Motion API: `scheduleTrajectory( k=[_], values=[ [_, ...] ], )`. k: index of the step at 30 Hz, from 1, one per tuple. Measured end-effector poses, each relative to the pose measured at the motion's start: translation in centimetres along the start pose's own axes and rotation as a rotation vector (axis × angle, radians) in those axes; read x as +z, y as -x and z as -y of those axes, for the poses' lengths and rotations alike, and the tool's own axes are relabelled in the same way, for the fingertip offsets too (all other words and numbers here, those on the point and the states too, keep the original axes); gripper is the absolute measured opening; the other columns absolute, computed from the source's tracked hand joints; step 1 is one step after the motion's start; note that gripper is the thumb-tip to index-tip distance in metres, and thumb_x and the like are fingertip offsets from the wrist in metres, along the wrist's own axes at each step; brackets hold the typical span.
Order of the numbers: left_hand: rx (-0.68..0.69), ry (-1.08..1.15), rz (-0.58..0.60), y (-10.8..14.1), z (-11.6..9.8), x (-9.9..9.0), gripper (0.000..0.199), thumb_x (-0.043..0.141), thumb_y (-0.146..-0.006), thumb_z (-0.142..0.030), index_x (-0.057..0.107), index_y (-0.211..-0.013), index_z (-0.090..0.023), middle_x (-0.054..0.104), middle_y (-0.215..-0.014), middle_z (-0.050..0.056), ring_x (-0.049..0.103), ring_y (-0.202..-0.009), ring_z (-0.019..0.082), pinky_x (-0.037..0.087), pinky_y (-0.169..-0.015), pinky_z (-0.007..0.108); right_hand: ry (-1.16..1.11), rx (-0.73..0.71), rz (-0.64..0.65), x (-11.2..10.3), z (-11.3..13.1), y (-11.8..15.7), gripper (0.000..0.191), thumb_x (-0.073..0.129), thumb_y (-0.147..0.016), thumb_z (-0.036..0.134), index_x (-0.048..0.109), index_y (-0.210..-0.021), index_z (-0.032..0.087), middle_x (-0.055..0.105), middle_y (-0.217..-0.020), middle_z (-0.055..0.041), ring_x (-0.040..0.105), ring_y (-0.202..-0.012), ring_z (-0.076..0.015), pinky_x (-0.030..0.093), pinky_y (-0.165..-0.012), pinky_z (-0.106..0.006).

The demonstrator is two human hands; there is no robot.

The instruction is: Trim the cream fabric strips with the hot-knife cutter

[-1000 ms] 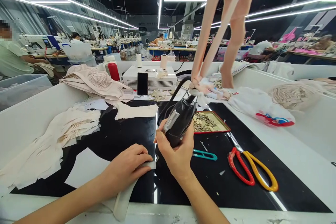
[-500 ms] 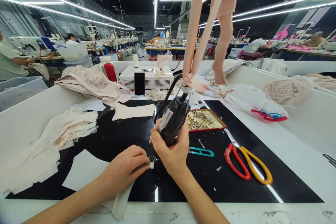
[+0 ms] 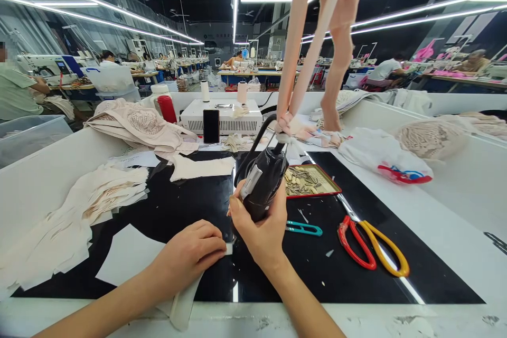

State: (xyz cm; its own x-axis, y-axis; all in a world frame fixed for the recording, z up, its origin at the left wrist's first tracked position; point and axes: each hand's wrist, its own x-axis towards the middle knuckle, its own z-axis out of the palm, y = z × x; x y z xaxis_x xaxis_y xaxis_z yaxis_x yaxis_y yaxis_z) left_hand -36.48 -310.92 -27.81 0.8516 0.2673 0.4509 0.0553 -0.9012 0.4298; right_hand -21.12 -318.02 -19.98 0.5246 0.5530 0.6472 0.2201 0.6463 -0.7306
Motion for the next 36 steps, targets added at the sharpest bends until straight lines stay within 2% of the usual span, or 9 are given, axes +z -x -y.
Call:
scheduleTrajectory(
  k=[7,17,24,36],
  values=[
    [0.012,-0.005,-0.009,0.1,-0.1,-0.1,0.011,0.065,-0.104,-0.018,0.072,-0.097,-0.019,0.073,-0.101,0.0,0.065,-0.094,0.019,0.053,-0.083,0.031,0.003,-0.009,-0.023,0.1,-0.2,-0.1,0.031,0.078,-0.089,0.021,0.054,-0.107,0.028,0.069,-0.084,0.0065,0.063,-0.056,-0.0114,0.057,-0.05,-0.025],
    [0.081,-0.047,-0.058,0.4,0.0,0.2,0.015,0.06,-0.106,-0.019,0.072,-0.098,-0.019,0.073,-0.099,0.0,0.065,-0.091,0.018,0.055,-0.083,0.031,-0.052,0.049,-0.021,0.4,0.0,0.2,0.031,0.078,-0.087,0.02,0.057,-0.107,0.028,0.068,-0.085,0.0061,0.064,-0.057,-0.0112,0.058,-0.051,-0.025],
    [0.139,-0.108,-0.079,0.4,-0.3,-0.2,0.018,0.057,-0.107,-0.016,0.072,-0.099,-0.018,0.073,-0.095,0.001,0.065,-0.088,0.018,0.057,-0.082,0.033,-0.036,0.043,-0.02,0.4,0.1,0.4,0.03,0.079,-0.086,0.02,0.056,-0.104,0.026,0.068,-0.085,0.0053,0.064,-0.057,-0.0108,0.058,-0.051,-0.025],
    [0.216,-0.147,-0.141,1.0,-0.2,0.3,0.019,0.052,-0.108,-0.011,0.069,-0.102,-0.017,0.072,-0.094,0.001,0.062,-0.087,0.017,0.059,-0.092,0.036,-0.035,0.009,0.002,0.3,-0.1,0.1,0.031,0.078,-0.087,0.017,0.056,-0.106,0.028,0.068,-0.084,0.0062,0.064,-0.057,-0.0108,0.058,-0.051,-0.024]
  ],
)
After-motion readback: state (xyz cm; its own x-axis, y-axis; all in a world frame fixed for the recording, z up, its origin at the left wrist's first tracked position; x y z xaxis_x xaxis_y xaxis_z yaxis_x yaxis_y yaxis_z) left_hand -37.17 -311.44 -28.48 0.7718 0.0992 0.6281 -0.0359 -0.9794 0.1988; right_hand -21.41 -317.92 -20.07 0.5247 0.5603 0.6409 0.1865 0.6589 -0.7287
